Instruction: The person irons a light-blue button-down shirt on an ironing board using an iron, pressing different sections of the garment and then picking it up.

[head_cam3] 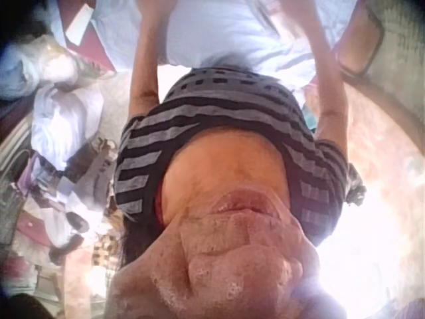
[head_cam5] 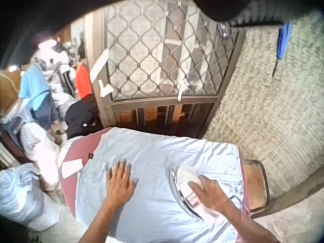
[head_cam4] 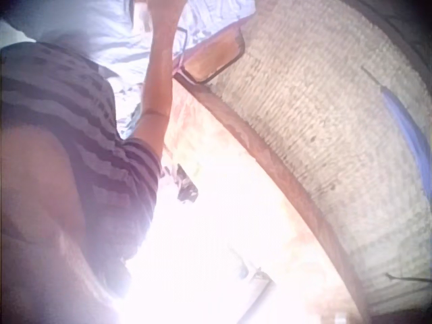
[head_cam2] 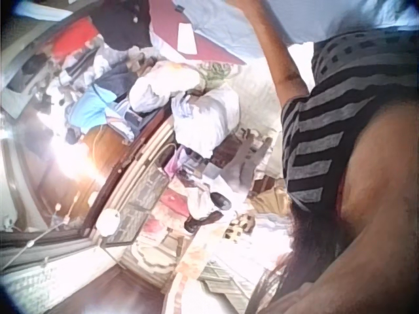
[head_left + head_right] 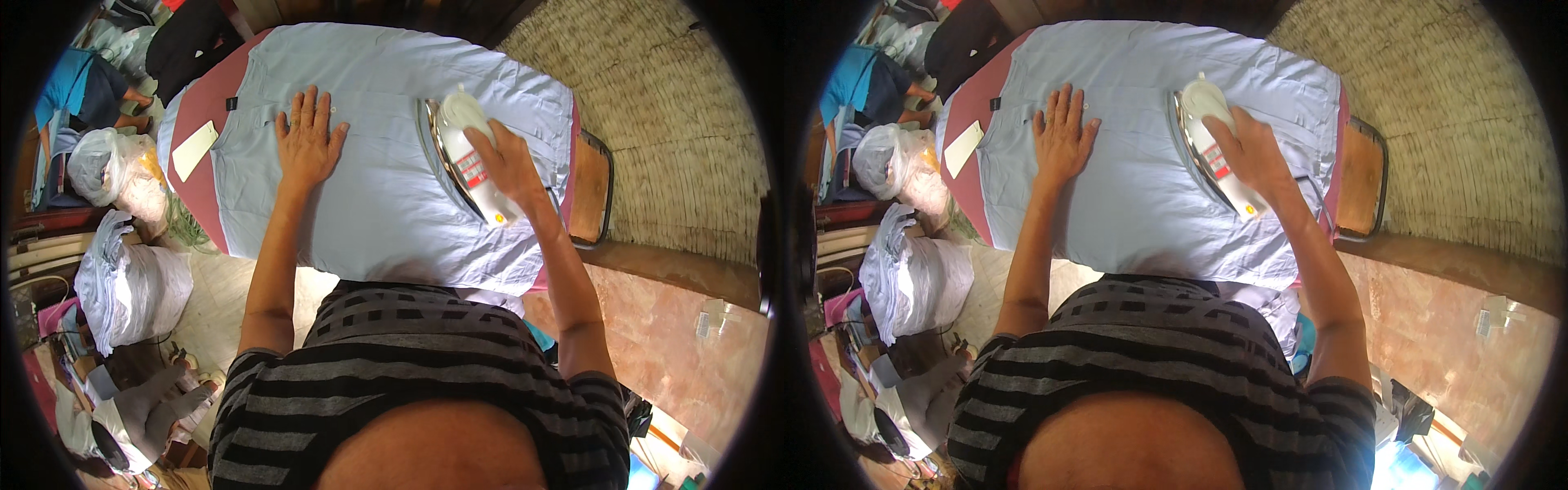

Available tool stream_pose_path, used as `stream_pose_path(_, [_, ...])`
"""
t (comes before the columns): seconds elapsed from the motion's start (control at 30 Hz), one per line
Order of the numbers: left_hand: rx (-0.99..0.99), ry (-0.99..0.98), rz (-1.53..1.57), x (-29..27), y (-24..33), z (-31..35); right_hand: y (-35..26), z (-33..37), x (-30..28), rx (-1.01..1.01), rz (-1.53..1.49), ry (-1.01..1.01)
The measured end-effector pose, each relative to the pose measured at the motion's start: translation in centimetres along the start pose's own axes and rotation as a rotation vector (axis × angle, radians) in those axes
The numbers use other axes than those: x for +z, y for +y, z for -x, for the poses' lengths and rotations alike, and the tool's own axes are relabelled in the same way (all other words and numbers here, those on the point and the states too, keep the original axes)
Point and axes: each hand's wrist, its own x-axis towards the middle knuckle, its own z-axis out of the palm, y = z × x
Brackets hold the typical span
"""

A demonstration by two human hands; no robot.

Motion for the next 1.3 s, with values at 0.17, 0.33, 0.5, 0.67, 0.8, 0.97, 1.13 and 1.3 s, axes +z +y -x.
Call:
stream_pose_path(0.17, [-0.003,-0.017,0.01,0.2,0.6,-0.4,-1.2,-2.4,0.6,0.046,0.033,-0.068])
stream_pose_path(0.33, [-0.042,-0.042,-0.009,0.0,0.9,0.1,-0.9,1.6,-0.1,0.038,0.1,-0.199])
stream_pose_path(0.5, [-0.004,-0.03,-0.042,0.3,0.9,-0.2,1.5,6.3,-3.4,0.141,0.109,-0.144])
stream_pose_path(0.67, [0.006,-0.054,-0.079,-0.1,0.7,-0.3,9.3,12.9,-10.7,0.485,-0.232,0.1])
stream_pose_path(0.8, [0.02,-0.035,-0.044,0.0,1.5,-0.6,9.9,14.4,-17.5,0.686,-0.349,0.211])
stream_pose_path(0.97, [0.161,-0.002,0.227,0.7,9.3,-2.7,17.2,12.5,-19.5,0.687,-0.228,0.318])
stream_pose_path(1.13, [0.511,-0.009,0.673,4.1,22.5,-6.4,21.8,10.8,-19.7,0.676,-0.218,0.349])
stream_pose_path(1.3, [0.767,-0.134,0.659,6.8,31.9,-9.9,23.3,10.2,-18.8,0.647,-0.302,0.457])
